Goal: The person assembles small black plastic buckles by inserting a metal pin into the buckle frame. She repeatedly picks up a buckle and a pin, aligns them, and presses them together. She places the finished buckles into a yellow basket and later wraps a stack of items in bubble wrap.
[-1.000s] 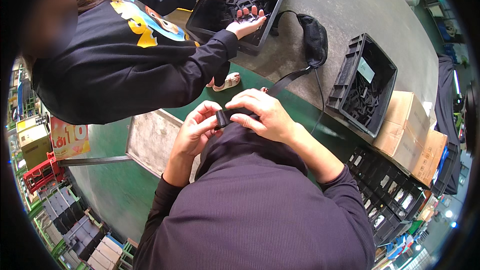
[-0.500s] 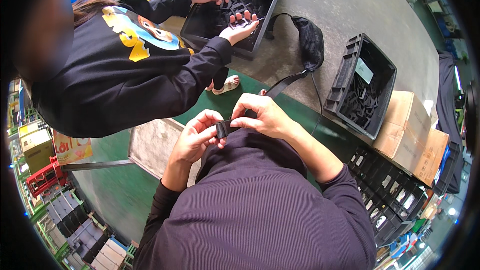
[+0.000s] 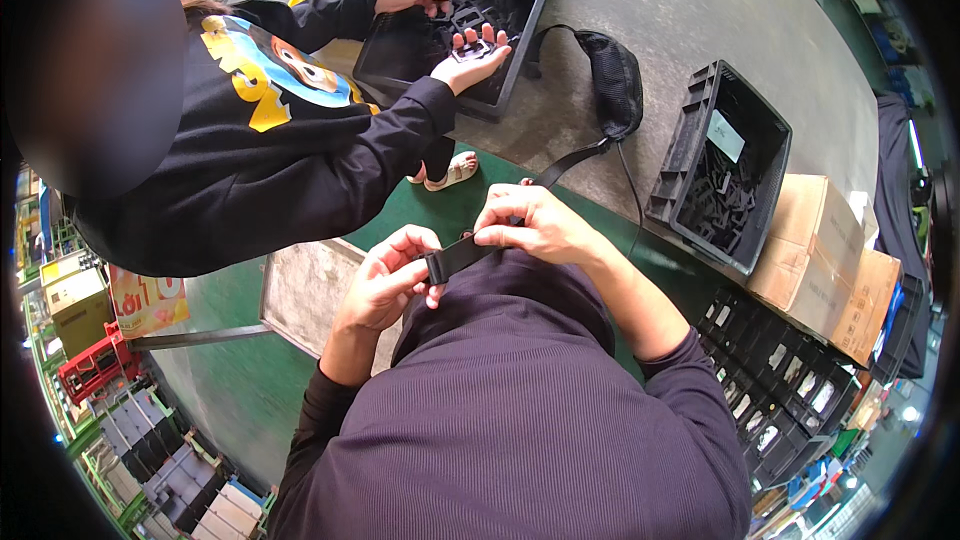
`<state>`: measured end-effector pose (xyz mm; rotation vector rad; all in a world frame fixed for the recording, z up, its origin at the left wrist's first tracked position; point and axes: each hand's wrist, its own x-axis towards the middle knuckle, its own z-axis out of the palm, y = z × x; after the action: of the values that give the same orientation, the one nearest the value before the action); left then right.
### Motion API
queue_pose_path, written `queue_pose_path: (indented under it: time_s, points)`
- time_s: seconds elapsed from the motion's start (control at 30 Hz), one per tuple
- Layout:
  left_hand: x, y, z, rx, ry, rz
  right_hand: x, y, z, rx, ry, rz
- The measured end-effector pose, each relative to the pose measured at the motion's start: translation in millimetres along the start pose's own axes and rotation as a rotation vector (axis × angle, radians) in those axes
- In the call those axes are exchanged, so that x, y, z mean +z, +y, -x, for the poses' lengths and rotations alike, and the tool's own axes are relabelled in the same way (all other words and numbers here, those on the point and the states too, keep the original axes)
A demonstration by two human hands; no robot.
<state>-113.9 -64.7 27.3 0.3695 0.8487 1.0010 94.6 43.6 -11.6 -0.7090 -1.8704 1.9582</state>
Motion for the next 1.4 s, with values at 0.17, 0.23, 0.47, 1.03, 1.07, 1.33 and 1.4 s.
queue_pose_path:
  time_s: [0.17,0.23,0.47,1.03,1.07,1.33,1.4]
  points:
    - [-2.4,1.3,4.7,0.036,-0.029,-0.024,-2.5,15.0,-2.7,-0.059,-0.035,-0.034]
    - [-6.1,3.5,6.8,0.080,-0.046,-0.018,-4.9,11.0,-5.1,-0.028,-0.093,-0.023]
    - [-14.7,54.3,63.4,0.219,-0.054,-0.720,-47.1,24.8,2.3,-0.044,0.079,0.453]
    - [-17.9,48.5,71.1,0.159,0.155,-1.030,4.4,22.5,-36.3,-0.198,-0.213,0.461]
    - [-17.3,49.1,69.4,0.158,0.154,-1.055,14.3,18.3,-40.6,-0.198,-0.243,0.467]
    - [-20.0,36.1,58.1,0.247,0.237,-0.839,66.3,-15.4,-36.7,-0.612,0.125,0.534]
    - [-20.4,35.2,53.7,0.246,0.210,-0.764,70.1,-12.3,-31.2,-0.576,0.146,0.555]
